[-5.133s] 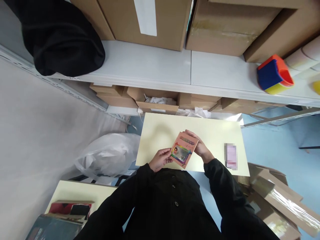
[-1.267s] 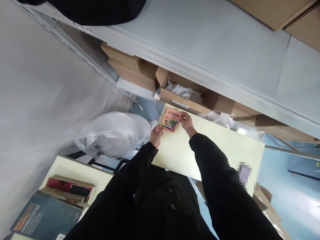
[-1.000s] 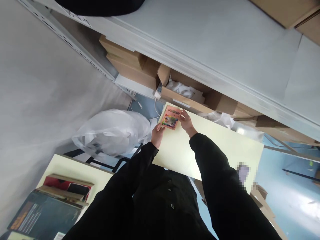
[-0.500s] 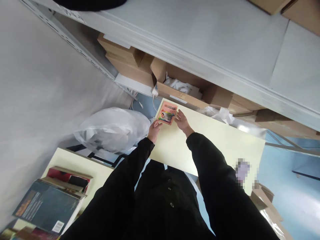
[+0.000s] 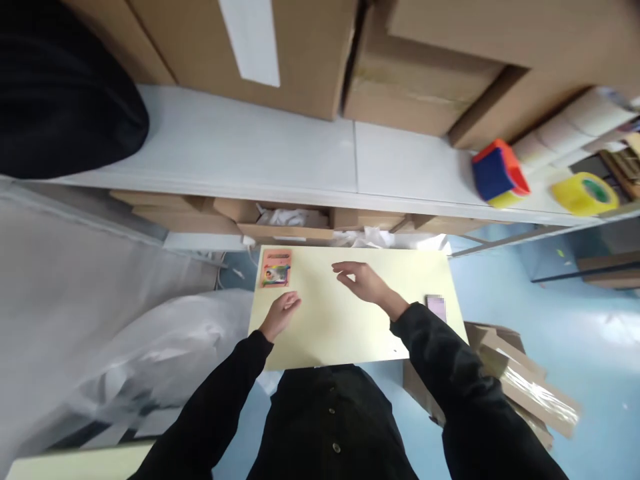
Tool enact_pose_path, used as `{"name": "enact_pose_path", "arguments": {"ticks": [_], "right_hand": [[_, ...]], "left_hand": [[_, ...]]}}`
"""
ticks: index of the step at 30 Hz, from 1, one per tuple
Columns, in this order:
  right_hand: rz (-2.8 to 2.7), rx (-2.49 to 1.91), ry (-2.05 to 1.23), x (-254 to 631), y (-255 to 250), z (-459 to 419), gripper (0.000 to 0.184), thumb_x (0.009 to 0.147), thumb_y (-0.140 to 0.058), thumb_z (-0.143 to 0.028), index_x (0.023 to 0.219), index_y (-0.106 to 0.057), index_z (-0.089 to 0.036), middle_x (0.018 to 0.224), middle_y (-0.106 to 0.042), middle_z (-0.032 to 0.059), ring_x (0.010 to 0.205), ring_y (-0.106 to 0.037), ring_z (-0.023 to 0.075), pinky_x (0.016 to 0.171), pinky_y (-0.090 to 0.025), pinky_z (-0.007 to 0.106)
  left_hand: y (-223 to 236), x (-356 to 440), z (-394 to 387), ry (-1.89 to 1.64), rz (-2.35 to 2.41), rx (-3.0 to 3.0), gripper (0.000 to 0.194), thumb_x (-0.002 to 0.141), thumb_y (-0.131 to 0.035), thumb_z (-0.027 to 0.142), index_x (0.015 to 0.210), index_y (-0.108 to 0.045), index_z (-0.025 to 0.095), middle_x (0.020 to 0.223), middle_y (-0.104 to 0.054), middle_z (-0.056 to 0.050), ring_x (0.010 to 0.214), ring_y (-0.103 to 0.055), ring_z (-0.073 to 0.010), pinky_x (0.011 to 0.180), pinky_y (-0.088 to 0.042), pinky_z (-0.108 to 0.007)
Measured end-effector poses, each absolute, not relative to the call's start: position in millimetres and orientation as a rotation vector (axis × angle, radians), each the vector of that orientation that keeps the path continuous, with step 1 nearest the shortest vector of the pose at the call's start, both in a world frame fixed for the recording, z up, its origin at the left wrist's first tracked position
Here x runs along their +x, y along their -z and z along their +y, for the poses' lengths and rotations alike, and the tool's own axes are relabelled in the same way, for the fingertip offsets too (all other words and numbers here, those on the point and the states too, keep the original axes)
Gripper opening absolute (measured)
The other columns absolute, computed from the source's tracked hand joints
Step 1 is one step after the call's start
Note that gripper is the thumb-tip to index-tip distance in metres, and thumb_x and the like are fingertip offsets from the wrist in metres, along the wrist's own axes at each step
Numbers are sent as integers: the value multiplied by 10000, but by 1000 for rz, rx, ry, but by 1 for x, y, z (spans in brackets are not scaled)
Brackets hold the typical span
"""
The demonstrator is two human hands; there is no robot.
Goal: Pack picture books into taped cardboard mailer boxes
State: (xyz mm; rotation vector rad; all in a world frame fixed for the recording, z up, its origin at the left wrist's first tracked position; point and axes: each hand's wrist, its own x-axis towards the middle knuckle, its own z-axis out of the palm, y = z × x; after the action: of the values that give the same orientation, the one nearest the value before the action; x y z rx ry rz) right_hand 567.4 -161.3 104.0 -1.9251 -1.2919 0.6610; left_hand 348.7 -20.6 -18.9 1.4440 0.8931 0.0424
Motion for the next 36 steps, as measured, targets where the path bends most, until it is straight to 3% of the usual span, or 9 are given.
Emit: {"name": "enact_pose_path", "arguments": {"ticks": [5,8,11,15,21,27,31,36], "right_hand": [[-1161,-2214,125,655,-186,-242,257,884,-493,-271,1053,-660,-171,1034,-707,106,923,-663,227,863,-516,375],[-981,-2381,537,721,-218,-272,341,878,-457,-244,1165,-593,-121,1110,-663,162,1027,-603,277,893,-475,424],[-943,-2519,692,774,-235,-286,460,859,-476,-218,1294,-479,-70,1240,-578,219,1154,-505,312,959,-397,459],[-916,-2692,629,811,-238,-288,450,858,-475,-187,1291,-454,-66,1243,-573,228,1203,-432,313,995,-305,490],[-1044,-2700,552,814,-239,-298,286,880,-391,-123,1080,-595,-112,1043,-658,196,1105,-445,313,921,-311,465],[-1210,-2529,656,744,-225,-344,357,939,-377,-195,1265,-511,-142,1024,-651,132,1049,-464,268,1023,-207,465],[-1333,-2442,459,670,-179,-388,376,959,-379,-237,1313,-483,-161,1023,-643,119,1023,-482,248,990,-256,392],[-1374,-2465,49,591,-81,-425,332,938,-381,-143,1221,-554,-164,928,-659,106,938,-525,224,922,-304,356]], "left_hand": [[12,348,-61,351,763,1827,580,752,-570,420,1242,-532,113,1335,-549,-189,1193,-567,-283,998,-448,-373],[11,341,-91,549,727,2107,615,770,-514,356,1308,-478,61,1382,-500,-195,1291,-474,-273,1080,-354,-367],[15,329,-115,682,741,2231,646,784,-474,365,1329,-453,19,1398,-480,-201,1317,-442,-266,1108,-308,-354],[16,315,-137,685,850,2192,661,805,-424,395,1358,-416,34,1386,-503,-177,1302,-464,-239,1080,-343,-327],[-1,327,-155,600,905,2154,678,793,-427,425,1348,-422,37,1375,-511,-190,1263,-506,-252,1022,-406,-315],[-29,363,-175,527,880,2154,628,773,-484,417,1319,-476,106,1375,-523,-152,1253,-517,-255,980,-442,-316],[-36,376,-187,529,826,2146,640,776,-513,416,1328,-470,95,1373,-517,-174,1221,-544,-268,976,-442,-324],[-34,383,-198,524,773,2110,632,778,-549,433,1318,-488,111,1347,-539,-178,1152,-591,-274,948,-466,-342]]}}
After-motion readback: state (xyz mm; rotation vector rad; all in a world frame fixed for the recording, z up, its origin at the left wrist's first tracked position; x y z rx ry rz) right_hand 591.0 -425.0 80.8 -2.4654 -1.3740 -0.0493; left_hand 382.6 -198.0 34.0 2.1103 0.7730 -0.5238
